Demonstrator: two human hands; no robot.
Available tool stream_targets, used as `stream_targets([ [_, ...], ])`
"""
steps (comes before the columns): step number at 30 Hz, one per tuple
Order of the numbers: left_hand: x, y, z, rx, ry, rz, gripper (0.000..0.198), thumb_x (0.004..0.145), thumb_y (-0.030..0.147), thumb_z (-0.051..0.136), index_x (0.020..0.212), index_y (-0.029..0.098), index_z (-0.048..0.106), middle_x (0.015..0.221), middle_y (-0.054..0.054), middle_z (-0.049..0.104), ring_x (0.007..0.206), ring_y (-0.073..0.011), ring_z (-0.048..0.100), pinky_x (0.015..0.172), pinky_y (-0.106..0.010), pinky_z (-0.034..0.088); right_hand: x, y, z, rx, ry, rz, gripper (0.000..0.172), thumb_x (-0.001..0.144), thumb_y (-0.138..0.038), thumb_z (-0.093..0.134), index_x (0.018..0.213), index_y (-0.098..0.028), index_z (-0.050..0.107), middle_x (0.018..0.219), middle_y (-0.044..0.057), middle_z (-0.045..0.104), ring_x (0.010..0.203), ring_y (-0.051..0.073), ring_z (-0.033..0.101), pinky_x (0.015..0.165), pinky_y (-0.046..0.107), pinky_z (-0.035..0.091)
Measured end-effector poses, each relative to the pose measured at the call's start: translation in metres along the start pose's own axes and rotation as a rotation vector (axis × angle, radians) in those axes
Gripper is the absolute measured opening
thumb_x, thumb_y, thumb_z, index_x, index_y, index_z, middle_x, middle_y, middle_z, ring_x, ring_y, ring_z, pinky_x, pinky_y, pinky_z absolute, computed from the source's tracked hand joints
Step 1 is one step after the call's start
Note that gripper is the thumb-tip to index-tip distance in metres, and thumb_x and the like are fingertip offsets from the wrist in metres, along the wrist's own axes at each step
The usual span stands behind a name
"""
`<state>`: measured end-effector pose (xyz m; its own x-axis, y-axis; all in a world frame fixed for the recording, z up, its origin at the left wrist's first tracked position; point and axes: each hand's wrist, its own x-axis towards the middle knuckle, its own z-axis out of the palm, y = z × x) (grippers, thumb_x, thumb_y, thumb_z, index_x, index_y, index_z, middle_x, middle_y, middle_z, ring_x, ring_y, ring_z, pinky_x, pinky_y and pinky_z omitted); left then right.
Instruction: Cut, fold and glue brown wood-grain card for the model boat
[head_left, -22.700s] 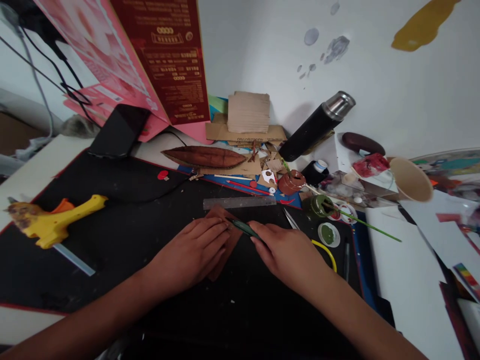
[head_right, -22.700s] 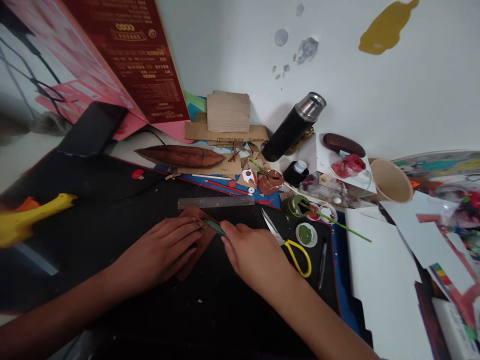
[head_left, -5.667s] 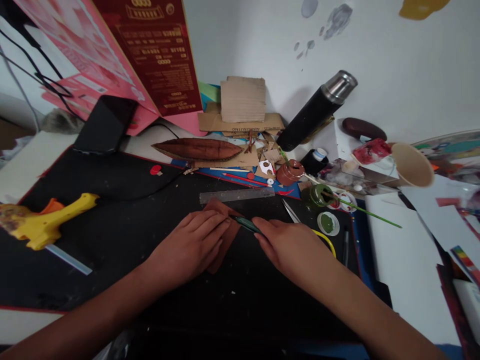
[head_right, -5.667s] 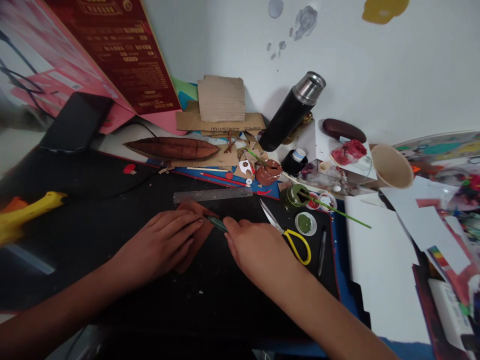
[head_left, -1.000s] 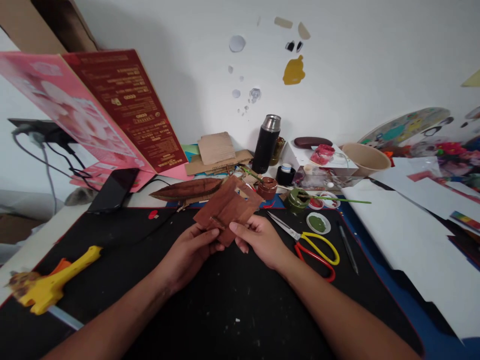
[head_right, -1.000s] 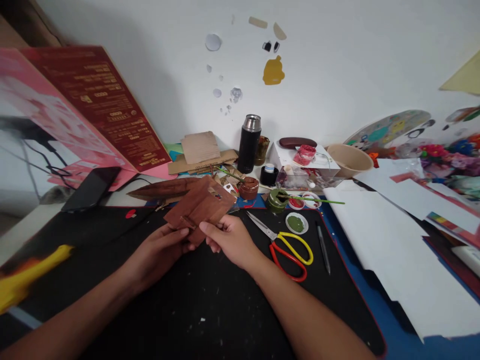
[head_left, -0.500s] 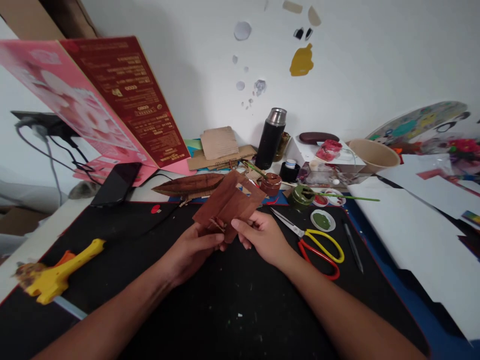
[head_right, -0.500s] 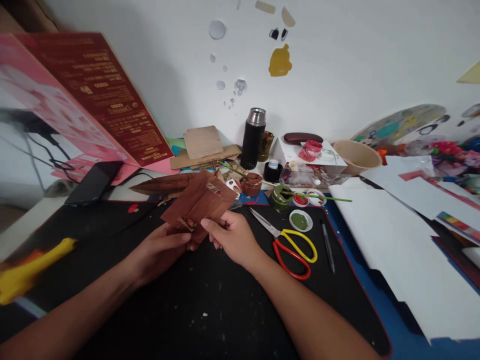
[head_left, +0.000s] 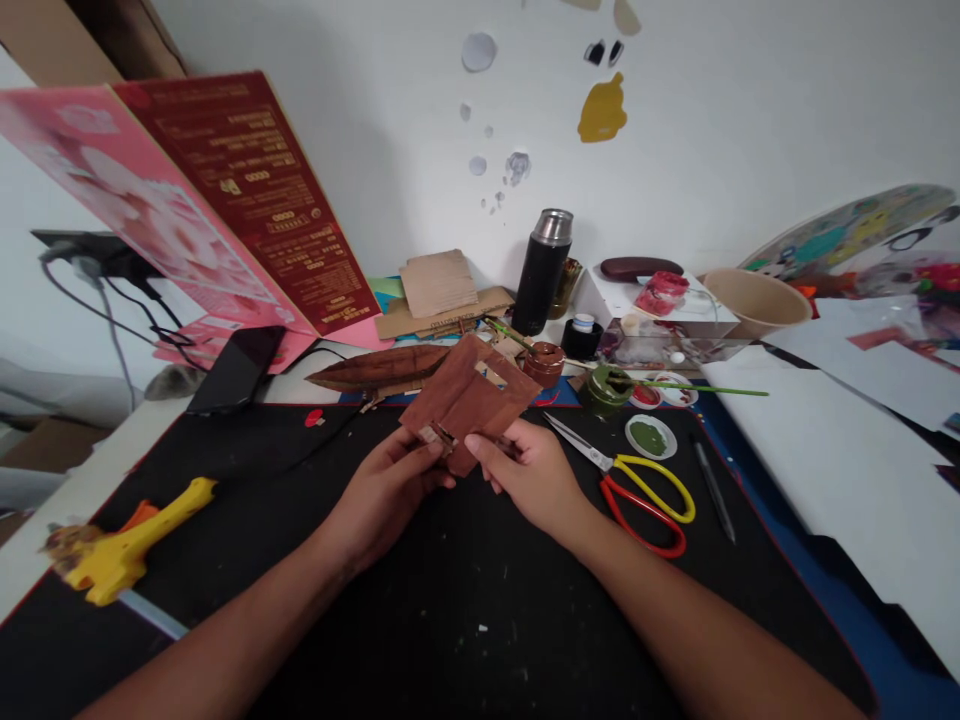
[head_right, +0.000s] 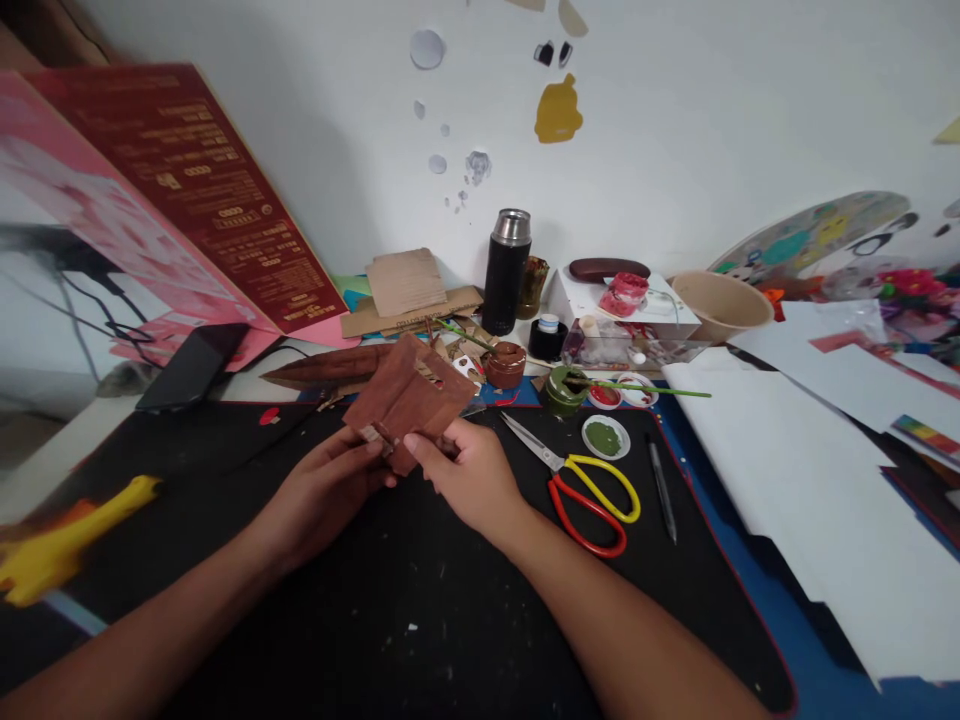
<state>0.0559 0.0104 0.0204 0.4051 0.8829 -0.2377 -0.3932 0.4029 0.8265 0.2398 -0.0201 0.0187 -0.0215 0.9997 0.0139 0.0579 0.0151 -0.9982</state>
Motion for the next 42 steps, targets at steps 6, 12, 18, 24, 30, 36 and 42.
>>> stream_targets([
  [6, 0.001, 0.006, 0.000, 0.073, -0.029, 0.071, 0.027, 0.076, 0.031, 0.092, 0.090, 0.015, 0.074, 0.089, -0.003, 0.067, 0.077, -0.0139, 0.062, 0.065, -0.024, 0.055, 0.001, 0.000, 0.000, 0.050, -0.074, 0.066, 0.046, 0.088, -0.065, 0.068, 0.074, -0.023, 0.058, 0.060, -0.003, 0.057, 0.049, 0.012, 0.050, 0.048, 0.027, 0.039],
  [12, 0.001, 0.005, 0.001, 0.125, -0.023, 0.073, 0.042, 0.073, 0.039, 0.094, 0.096, 0.017, 0.067, 0.087, -0.002, 0.070, 0.074, -0.0152, 0.066, 0.064, -0.025, 0.056, 0.001, 0.003, 0.000, 0.006, -0.021, 0.061, 0.048, 0.090, -0.067, 0.066, 0.071, -0.023, 0.058, 0.057, -0.003, 0.055, 0.047, 0.012, 0.048, 0.047, 0.027, 0.037],
  [18, -0.003, 0.005, -0.003, 0.462, 0.091, 0.144, 0.050, 0.083, 0.064, 0.079, 0.080, 0.020, 0.057, 0.055, 0.004, 0.058, 0.045, -0.0091, 0.047, 0.044, -0.020, 0.035, -0.001, 0.005, -0.001, -0.241, 0.104, -0.046, 0.037, 0.095, -0.054, 0.063, 0.077, -0.023, 0.064, 0.059, -0.002, 0.057, 0.051, 0.014, 0.051, 0.051, 0.028, 0.038],
  [24, -0.009, 0.007, 0.004, 0.661, 0.111, 0.120, 0.057, 0.076, 0.074, 0.077, 0.085, 0.019, 0.067, 0.056, 0.005, 0.054, 0.046, -0.0101, 0.046, 0.043, -0.021, 0.033, -0.001, 0.005, -0.002, -0.417, 0.090, -0.164, 0.031, 0.099, -0.050, 0.061, 0.088, -0.024, 0.074, 0.075, 0.004, 0.072, 0.065, 0.019, 0.063, 0.062, 0.032, 0.046],
  [30, -0.006, 0.005, 0.004, 0.664, 0.137, 0.121, 0.055, 0.077, 0.074, 0.075, 0.079, 0.021, 0.061, 0.052, 0.005, 0.054, 0.042, -0.0106, 0.044, 0.041, -0.021, 0.032, -0.004, 0.002, -0.001, -0.495, 0.055, -0.276, 0.023, 0.099, -0.043, 0.062, 0.100, -0.027, 0.079, 0.098, 0.008, 0.080, 0.085, 0.026, 0.072, 0.077, 0.038, 0.052],
  [36, -0.005, 0.003, 0.002, 0.683, 0.127, 0.152, 0.054, 0.081, 0.074, 0.072, 0.077, 0.022, 0.058, 0.053, 0.005, 0.054, 0.044, -0.0107, 0.045, 0.042, -0.021, 0.033, -0.005, 0.008, 0.001, -0.550, 0.045, -0.316, 0.022, 0.099, -0.041, 0.062, 0.105, -0.030, 0.080, 0.104, 0.008, 0.081, 0.097, 0.029, 0.074, 0.088, 0.042, 0.054],
  [42, -0.006, 0.001, 0.003, 0.703, 0.114, 0.205, 0.048, 0.084, 0.067, 0.072, 0.076, 0.021, 0.060, 0.059, 0.005, 0.054, 0.048, -0.0100, 0.043, 0.046, -0.022, 0.035, -0.005, 0.012, 0.001, -0.609, 0.002, -0.318, 0.026, 0.102, -0.039, 0.057, 0.110, -0.028, 0.080, 0.108, 0.008, 0.082, 0.097, 0.029, 0.075, 0.095, 0.044, 0.054],
])
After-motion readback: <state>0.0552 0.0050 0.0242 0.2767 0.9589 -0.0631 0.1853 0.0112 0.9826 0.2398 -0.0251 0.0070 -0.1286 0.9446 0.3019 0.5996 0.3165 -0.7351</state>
